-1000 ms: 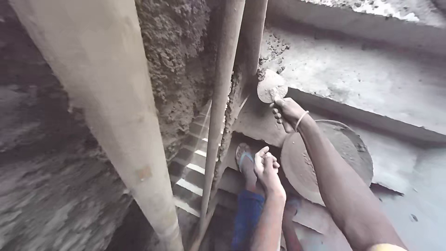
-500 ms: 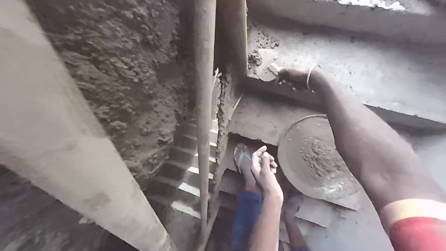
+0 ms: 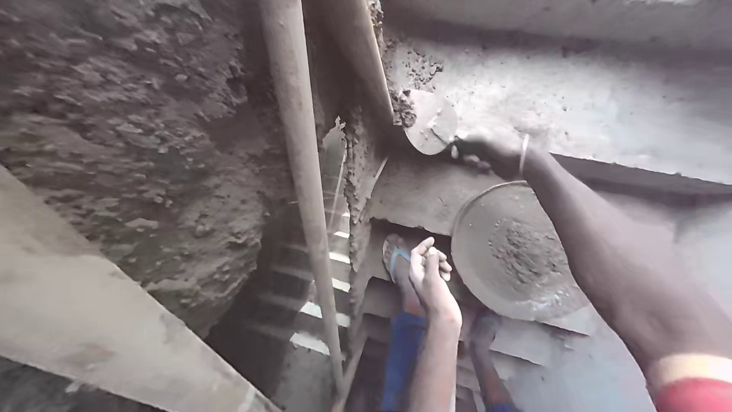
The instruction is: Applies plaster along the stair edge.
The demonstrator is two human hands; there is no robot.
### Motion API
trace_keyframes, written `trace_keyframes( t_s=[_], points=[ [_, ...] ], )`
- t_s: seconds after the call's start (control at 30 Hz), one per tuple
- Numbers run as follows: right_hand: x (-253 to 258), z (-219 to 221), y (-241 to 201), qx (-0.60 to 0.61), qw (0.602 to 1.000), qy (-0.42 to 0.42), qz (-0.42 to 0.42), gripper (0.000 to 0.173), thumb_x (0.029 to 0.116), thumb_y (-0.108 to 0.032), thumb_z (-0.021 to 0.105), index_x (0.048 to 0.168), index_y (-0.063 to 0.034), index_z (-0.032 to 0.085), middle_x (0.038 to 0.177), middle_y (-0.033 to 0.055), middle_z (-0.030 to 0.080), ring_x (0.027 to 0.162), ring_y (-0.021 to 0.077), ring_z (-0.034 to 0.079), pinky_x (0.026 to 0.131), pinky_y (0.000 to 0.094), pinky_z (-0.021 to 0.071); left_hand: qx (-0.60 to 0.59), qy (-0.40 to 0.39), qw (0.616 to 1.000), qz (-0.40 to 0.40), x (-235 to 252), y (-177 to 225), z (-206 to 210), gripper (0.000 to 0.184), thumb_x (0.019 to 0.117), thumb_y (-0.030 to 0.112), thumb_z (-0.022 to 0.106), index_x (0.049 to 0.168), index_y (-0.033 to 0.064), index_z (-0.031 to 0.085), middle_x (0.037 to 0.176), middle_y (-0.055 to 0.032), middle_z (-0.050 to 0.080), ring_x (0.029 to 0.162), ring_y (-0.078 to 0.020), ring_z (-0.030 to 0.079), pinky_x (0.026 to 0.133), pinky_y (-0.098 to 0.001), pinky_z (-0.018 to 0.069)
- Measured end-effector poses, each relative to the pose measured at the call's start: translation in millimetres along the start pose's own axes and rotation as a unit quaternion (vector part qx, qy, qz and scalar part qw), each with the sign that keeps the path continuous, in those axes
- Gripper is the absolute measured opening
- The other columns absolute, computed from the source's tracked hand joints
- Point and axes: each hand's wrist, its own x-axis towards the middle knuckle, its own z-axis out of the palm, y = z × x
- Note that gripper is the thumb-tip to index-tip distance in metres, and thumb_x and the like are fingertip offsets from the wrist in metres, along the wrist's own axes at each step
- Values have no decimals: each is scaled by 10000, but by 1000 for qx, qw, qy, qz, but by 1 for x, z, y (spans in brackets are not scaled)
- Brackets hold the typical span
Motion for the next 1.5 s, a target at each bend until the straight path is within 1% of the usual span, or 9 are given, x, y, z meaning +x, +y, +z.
trace_keyframes(
  t_s=[0.27,0.37,0.43,0.67,0.83,1.07,1.23,1.33,1.5],
  points=[
    [-200,73,163,-252,909,282,-177,651,1014,-639,413,1087,-28,626,725,45,606,579,139,601,505,379,534,83,11,996,-29,-5,-9,5,264,1042,107,493,1237,12,643,1035,-109,673,898,-182,646,729,-310,529],
    [-231,96,233,-303,900,313,5,644,1016,-479,522,1336,76,582,1065,253,713,966,389,712,879,595,558,139,5,988,-66,-11,-19,4,353,1050,184,524,1370,44,576,1395,-144,586,1261,-269,557,986,-497,481],
    [-246,88,251,-283,916,227,170,623,1094,-451,394,1443,53,504,1361,285,604,1306,427,565,1131,591,396,177,-13,980,-92,-18,-35,6,445,1058,229,528,1470,65,494,1534,-153,473,1398,-318,454,1075,-593,412],
    [-295,8,253,-283,890,272,233,505,1114,-371,338,1317,17,589,1119,249,681,1043,407,677,947,595,511,257,-34,956,-136,-25,-91,-8,599,1073,333,503,1590,84,328,1655,-139,307,1517,-287,300,1197,-555,281],
    [-248,-32,257,-326,865,237,298,549,1119,-416,301,1439,-36,534,1404,251,583,1327,422,552,1098,604,429,210,-37,958,-190,-32,-120,-12,600,1079,459,446,1611,218,313,1636,-124,341,1433,-357,418,1052,-651,416],
    [-294,-10,257,-360,894,166,208,553,1092,-462,332,1318,-29,593,1170,241,678,1149,418,650,972,613,496,104,-26,973,-205,-33,-119,-7,532,1101,425,385,1578,193,358,1551,-129,462,1336,-328,537,1010,-573,494],
    [-303,27,282,-75,891,352,275,554,1128,-421,276,1283,-14,619,982,187,669,846,313,664,803,525,545,99,-32,976,-190,-35,-124,-7,544,1102,433,385,1584,185,349,1563,-128,448,1354,-316,524,1030,-562,490],
    [-266,77,299,177,898,295,272,511,1132,-433,291,1112,-27,601,684,51,524,494,167,495,472,342,481,100,-29,977,-186,-38,-125,-7,541,1103,428,378,1586,187,348,1565,-124,450,1358,-312,522,1040,-559,482],
    [-260,99,353,371,898,195,132,443,1132,-369,283,1061,-73,604,576,-26,444,406,82,382,379,242,367,138,-31,972,-189,-41,-119,-10,521,1099,437,380,1560,193,395,1568,-102,456,1384,-318,495,1034,-598,461]
  ],
)
